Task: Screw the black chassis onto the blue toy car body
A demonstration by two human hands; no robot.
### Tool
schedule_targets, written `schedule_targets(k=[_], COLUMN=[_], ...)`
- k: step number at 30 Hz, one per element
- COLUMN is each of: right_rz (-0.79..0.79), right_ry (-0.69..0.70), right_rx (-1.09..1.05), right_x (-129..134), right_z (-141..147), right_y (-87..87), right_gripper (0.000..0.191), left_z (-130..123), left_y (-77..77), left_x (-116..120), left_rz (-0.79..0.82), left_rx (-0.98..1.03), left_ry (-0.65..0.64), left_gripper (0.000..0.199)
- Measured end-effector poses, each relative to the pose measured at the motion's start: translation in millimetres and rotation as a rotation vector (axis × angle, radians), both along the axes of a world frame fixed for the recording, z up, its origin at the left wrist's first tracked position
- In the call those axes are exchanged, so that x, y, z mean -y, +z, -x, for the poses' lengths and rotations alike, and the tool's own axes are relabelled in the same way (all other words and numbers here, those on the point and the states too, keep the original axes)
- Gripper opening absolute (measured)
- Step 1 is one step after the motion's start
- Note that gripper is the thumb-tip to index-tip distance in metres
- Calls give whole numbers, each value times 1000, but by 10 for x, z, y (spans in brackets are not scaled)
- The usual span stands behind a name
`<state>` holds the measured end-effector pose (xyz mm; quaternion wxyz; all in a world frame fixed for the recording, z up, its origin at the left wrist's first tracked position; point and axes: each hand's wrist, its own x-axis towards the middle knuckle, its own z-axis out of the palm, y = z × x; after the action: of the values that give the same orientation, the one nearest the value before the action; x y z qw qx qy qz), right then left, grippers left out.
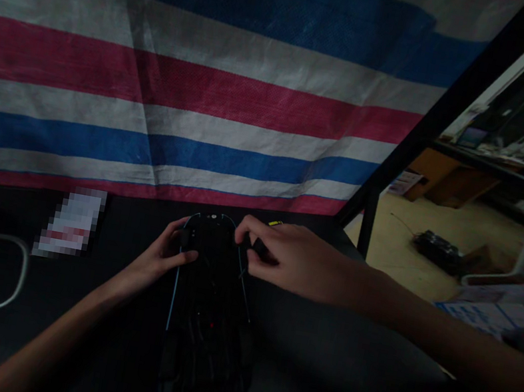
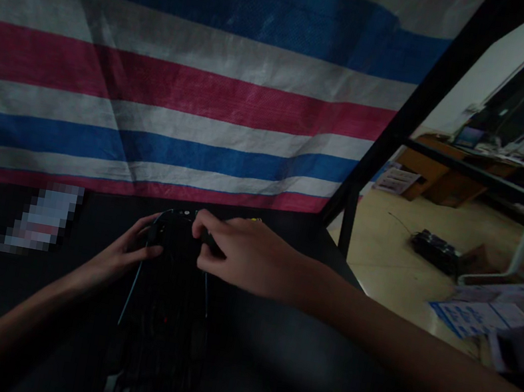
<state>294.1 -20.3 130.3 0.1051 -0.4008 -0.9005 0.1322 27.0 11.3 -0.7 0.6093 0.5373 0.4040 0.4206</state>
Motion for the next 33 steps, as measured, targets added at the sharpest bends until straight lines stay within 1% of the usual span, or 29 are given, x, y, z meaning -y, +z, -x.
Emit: schedule_targets(k=[2,3,5,7,10,13,14,16,18,21,23,25,26,28,30,33], right_rz=[38,30,-29,-74,-53,-48,-53,-62,-72,-16,41,44,24,-33,-75,-59], right_ry=[38,51,37,-2,11,16,4,-23,-42,-13,13,12,3,-27,-55,-42], right_rx=[-22,-20,7,38,19,-40,-43,-12,31,9,-47,-75,-68,-12,46,32], right_x=[16,19,10,-11,-25,2,12,21,14,7,20,40,47,48,36,23], right_z=[7,9,7,-4,-28,-40,-40,-39,-39,-40,-37,-30,-27,-23,-25,-31], right_y=[7,9,7,-3,-16,-13,-11,-8,-10,-16,-17,-15,-14,-12,-10,2], right_gripper=[32,29,16,18,13,25,24,17,18,14,25,33,31,20,20,17], left_z=[3,5,8,12,19,19,16,7,0,-2,0,2,2,2,2,6], left_y=[-6,-7,-6,-3,-5,-2,3,19,34,39,33,26,24,21,17,8], left_x=[-8,-11,-12,-10,-11,-9,-5,6,16,16,7,-2,-4,-5,-2,1], left_rz=[-7,-7,2,11,0,-13,-12,-4,6,8,6,3,2,3,4,1], left_rx=[1,1,-1,-10,-27,-30,-28,-24,-23,-18,-14,-19,-25,-32,-30,-25], left_ry=[-6,-8,-10,-7,-12,-25,-26,-17,-2,-7,-19,-18,-13,-8,-14,-14], left_gripper=[71,72,72,73,73,72,72,71,70,70,71,71,71,71,71,71])
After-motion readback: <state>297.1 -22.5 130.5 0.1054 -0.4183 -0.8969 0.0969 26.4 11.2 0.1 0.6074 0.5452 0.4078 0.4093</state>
